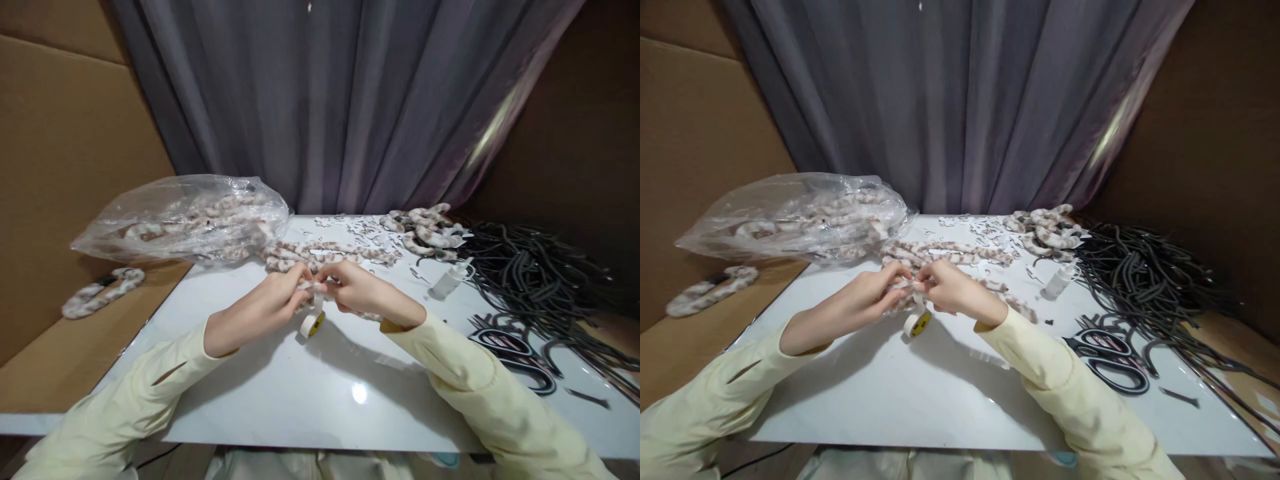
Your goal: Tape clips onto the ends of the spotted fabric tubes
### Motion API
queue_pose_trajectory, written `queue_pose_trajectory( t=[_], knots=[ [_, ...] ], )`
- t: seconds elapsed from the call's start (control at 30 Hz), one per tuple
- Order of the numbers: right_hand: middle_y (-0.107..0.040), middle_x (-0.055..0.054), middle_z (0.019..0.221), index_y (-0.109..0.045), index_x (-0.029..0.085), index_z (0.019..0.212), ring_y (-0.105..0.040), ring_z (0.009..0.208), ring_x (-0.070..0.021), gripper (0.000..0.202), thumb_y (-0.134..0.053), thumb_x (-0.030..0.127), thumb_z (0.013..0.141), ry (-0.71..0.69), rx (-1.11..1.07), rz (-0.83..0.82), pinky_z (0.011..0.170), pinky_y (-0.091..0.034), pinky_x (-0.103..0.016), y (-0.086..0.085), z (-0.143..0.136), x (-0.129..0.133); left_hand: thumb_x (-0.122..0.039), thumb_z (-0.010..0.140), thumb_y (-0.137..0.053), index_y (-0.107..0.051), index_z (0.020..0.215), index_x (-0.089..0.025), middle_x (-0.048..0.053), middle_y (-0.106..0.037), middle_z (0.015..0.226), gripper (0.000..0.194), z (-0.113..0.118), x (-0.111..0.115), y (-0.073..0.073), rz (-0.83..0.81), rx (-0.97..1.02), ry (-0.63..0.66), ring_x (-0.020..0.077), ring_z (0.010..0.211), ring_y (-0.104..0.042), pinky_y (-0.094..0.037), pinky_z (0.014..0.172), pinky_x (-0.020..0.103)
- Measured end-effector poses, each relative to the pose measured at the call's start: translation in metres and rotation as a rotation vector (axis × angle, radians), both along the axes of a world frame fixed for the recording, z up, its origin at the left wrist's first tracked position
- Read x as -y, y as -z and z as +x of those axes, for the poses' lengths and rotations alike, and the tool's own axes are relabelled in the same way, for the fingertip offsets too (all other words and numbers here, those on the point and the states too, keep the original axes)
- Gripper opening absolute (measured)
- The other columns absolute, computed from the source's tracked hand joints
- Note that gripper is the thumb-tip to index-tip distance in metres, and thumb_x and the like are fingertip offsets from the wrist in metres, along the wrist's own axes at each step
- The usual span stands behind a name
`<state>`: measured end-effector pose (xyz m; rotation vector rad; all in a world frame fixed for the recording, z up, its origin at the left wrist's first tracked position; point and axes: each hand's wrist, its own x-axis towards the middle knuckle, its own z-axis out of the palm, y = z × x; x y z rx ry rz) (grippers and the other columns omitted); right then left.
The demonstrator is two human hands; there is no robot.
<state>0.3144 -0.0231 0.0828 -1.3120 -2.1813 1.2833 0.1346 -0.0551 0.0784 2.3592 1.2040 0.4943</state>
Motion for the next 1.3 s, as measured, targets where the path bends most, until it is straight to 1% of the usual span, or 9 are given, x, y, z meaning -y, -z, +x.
queue_pose_trajectory(
  t=[0.13,0.4,0.53,0.7,0.8,0.9,1.07,1.23,1.3],
  knots=[
    [-0.042,0.007,0.036,-0.050,0.016,0.080,-0.037,0.030,-0.0064,0.013,-0.042,0.019,0.090,-0.045,0.065,-0.054,0.032,-0.029,-0.014,-0.005,0.004,-0.001,-0.020,0.092,-0.032,-0.043,0.101,-0.018,-0.002,-0.054,0.071,0.014,0.002,0.000,0.002,0.041,-0.010,0.032,0.0127,0.058,-0.049,-0.033,0.055,0.024],
    [-0.039,0.009,0.034,-0.050,0.015,0.072,-0.035,0.029,-0.0045,0.013,-0.045,0.009,0.082,-0.023,0.140,0.040,0.034,-0.028,-0.014,-0.002,-0.002,0.000,-0.022,0.092,-0.032,-0.047,0.100,-0.018,0.000,-0.058,0.074,0.018,0.002,-0.002,0.006,0.039,-0.046,0.020,0.0138,0.062,-0.053,-0.035,0.057,0.024],
    [-0.038,0.008,0.034,-0.056,0.014,0.072,-0.035,0.032,-0.0053,0.012,-0.050,0.016,0.082,0.012,0.019,0.089,0.036,-0.027,-0.016,0.004,0.001,-0.005,-0.023,0.091,-0.035,-0.052,0.095,-0.018,0.000,-0.063,0.072,0.019,0.002,-0.006,0.004,-0.074,0.042,0.004,0.0143,0.064,-0.057,-0.038,0.059,0.023],
    [-0.039,0.007,0.036,-0.062,0.012,0.078,-0.034,0.034,-0.0060,0.021,-0.053,0.030,0.083,-0.072,-0.039,0.032,0.037,-0.026,-0.018,0.009,0.010,-0.016,-0.027,0.086,-0.045,-0.055,0.087,-0.016,0.000,-0.065,0.072,0.015,0.005,-0.011,-0.006,-0.331,0.216,-0.055,0.0128,0.058,-0.058,-0.039,0.051,0.020],
    [-0.044,0.005,0.039,-0.062,0.012,0.082,-0.036,0.035,-0.0066,0.025,-0.051,0.034,0.085,-0.105,-0.002,0.030,0.038,-0.027,-0.018,0.009,0.013,-0.019,-0.029,0.086,-0.047,-0.055,0.088,-0.016,0.000,-0.066,0.073,0.015,0.007,-0.012,-0.006,-0.398,0.260,-0.089,0.0115,0.056,-0.058,-0.037,0.047,0.018],
    [-0.049,0.003,0.043,-0.062,0.012,0.085,-0.039,0.036,-0.0069,0.025,-0.049,0.033,0.087,-0.120,0.056,0.005,0.038,-0.028,-0.019,0.006,0.013,-0.018,-0.028,0.085,-0.048,-0.055,0.092,-0.017,-0.001,-0.067,0.071,0.015,0.006,-0.013,-0.001,-0.343,0.256,-0.093,0.0114,0.055,-0.057,-0.037,0.047,0.018],
    [-0.042,0.005,0.041,-0.065,0.010,0.086,-0.037,0.037,-0.0065,0.028,-0.048,0.032,0.087,-0.147,0.005,-0.022,0.041,-0.029,-0.019,0.002,0.014,-0.018,-0.030,0.086,-0.047,-0.053,0.105,-0.020,-0.002,-0.067,0.070,0.022,0.003,-0.015,0.009,-0.198,0.222,-0.075,0.0128,0.056,-0.058,-0.039,0.050,0.019],
    [-0.042,0.006,0.043,-0.066,0.010,0.086,-0.034,0.038,-0.0060,0.026,-0.052,0.032,0.085,-0.151,-0.027,-0.086,0.041,-0.027,-0.019,0.005,0.016,-0.022,-0.027,0.087,-0.045,-0.061,0.094,-0.017,-0.002,-0.069,0.072,0.019,0.004,-0.013,0.009,-0.106,0.152,-0.046,0.0103,0.051,-0.053,-0.036,0.049,0.019],
    [-0.041,0.006,0.043,-0.065,0.011,0.085,-0.033,0.038,-0.0062,0.025,-0.052,0.032,0.084,-0.154,-0.018,-0.088,0.041,-0.026,-0.020,0.005,0.016,-0.023,-0.026,0.087,-0.045,-0.062,0.094,-0.017,-0.001,-0.069,0.073,0.020,0.005,-0.011,0.007,-0.107,0.152,-0.049,0.0095,0.048,-0.051,-0.036,0.048,0.019]
  ],
)
